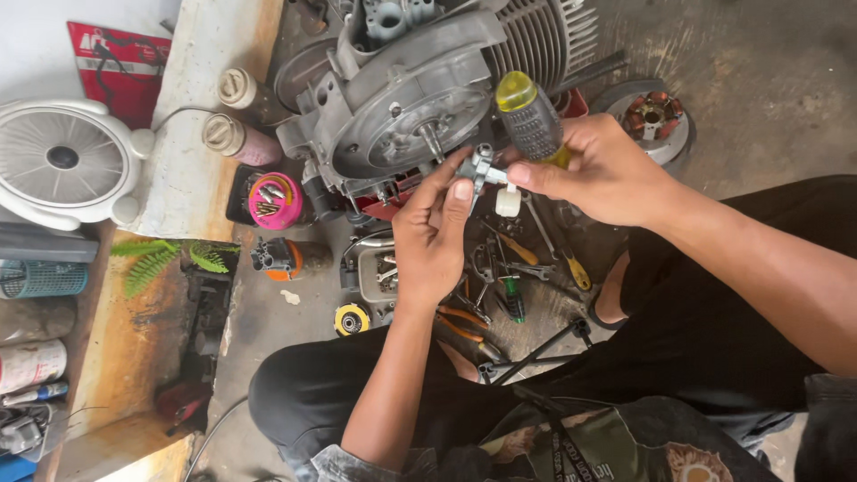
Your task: The person uses a yellow-handled screwdriver to tighten and loosen screws on a small engine block. They repeatedly insert the screwdriver into screw heads, turn it, and occasionally adjust their grip or the engine's position.
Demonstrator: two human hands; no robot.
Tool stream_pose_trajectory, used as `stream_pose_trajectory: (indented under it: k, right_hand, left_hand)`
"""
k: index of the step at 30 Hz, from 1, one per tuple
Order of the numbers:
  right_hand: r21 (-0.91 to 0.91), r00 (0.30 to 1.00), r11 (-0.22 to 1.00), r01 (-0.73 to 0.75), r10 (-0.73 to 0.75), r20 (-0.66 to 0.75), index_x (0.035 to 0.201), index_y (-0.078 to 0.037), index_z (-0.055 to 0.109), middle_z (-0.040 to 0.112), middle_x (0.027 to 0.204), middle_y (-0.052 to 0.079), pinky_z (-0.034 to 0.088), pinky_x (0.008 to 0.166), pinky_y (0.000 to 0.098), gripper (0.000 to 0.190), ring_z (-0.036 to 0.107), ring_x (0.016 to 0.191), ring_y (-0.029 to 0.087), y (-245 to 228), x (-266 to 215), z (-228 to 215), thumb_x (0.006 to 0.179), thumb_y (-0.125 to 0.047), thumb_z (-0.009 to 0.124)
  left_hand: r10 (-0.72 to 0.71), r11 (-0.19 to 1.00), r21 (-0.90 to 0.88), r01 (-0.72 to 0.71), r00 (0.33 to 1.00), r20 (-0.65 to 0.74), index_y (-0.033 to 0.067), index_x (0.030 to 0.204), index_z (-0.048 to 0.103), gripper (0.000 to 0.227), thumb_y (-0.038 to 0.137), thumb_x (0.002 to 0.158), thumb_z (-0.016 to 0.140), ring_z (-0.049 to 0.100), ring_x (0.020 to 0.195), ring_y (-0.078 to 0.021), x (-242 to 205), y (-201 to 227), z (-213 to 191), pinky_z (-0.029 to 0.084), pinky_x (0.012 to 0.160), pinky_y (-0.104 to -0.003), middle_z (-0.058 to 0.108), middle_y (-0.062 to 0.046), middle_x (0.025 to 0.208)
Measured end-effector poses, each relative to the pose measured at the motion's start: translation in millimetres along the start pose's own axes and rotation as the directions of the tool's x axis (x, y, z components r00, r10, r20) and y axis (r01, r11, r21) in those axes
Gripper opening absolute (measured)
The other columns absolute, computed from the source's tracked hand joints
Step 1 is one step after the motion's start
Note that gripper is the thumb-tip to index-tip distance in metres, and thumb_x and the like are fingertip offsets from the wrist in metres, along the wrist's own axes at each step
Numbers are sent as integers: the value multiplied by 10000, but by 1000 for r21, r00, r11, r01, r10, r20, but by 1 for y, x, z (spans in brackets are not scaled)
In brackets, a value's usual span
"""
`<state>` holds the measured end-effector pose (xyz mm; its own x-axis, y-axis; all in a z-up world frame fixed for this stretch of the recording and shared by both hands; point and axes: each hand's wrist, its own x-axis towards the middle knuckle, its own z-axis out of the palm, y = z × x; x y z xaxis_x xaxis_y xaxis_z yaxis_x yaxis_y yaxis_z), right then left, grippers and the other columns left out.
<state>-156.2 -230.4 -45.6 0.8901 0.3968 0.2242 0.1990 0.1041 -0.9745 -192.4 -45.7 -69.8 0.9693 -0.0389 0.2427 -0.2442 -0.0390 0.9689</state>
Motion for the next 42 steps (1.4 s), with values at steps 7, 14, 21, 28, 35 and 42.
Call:
stream_pose_trajectory:
  k: [7, 14, 21, 28, 35, 42]
  right_hand:
    - [1, 996, 1000, -1, 1, 91, 923, 43, 652, 580, 656, 111, 444, 548, 227, 145, 517, 562, 107, 6, -11, -7, 838, -60, 597]
    - [5, 996, 1000, -12, 12, 87, 930, 44, 665, 589, 647, 101, 432, 529, 186, 148, 510, 562, 69, 5, -15, -4, 829, -45, 602]
    - [-10, 996, 1000, -14, 15, 85, 943, 45, 657, 621, 692, 129, 454, 550, 209, 152, 557, 606, 97, 1, -13, 0, 833, -41, 596]
    - [-112, 994, 992, -57, 67, 90, 949, 72, 633, 629, 743, 173, 489, 602, 299, 152, 594, 628, 192, 10, -20, -10, 853, -34, 583]
    - [-470, 942, 828, -306, 336, -22, 864, -91, 607, 496, 618, -15, 320, 480, 244, 127, 423, 538, 82, 9, -20, -16, 885, -212, 638]
    - [-479, 912, 790, -382, 406, -58, 843, -99, 607, 489, 622, -11, 330, 523, 247, 119, 427, 555, 92, 11, -23, -19, 886, -203, 643]
  left_hand:
    - [-44, 996, -81, 45, 999, 5, 45, 1222, 560, 305, 186, 956, 506, 623, 927, -187, -11, -2, 4, 510, 883, -417, 661, -153, 966]
    - [-40, 994, -94, 47, 996, 76, 60, 1269, 513, 326, 200, 978, 465, 602, 994, -216, -12, 4, 3, 500, 903, -444, 628, -174, 1081]
    - [-64, 991, -110, 72, 995, 78, 52, 1256, 529, 322, 171, 960, 489, 625, 950, -215, -16, -14, 0, 529, 850, -413, 635, -170, 1087]
    - [-120, 946, -292, 138, 989, 81, 17, 1214, 549, 317, 151, 928, 552, 645, 935, -260, -18, -41, 0, 545, 829, -406, 645, -195, 1025]
    - [-303, 918, -248, 311, 950, 69, 33, 1165, 577, 370, 193, 839, 648, 571, 951, -128, -19, -44, 5, 539, 795, -276, 602, -55, 1093]
    - [-395, 860, -309, 407, 913, 104, -14, 1181, 542, 428, 158, 807, 659, 541, 1014, -152, -23, -61, 14, 573, 873, -350, 552, -83, 1131]
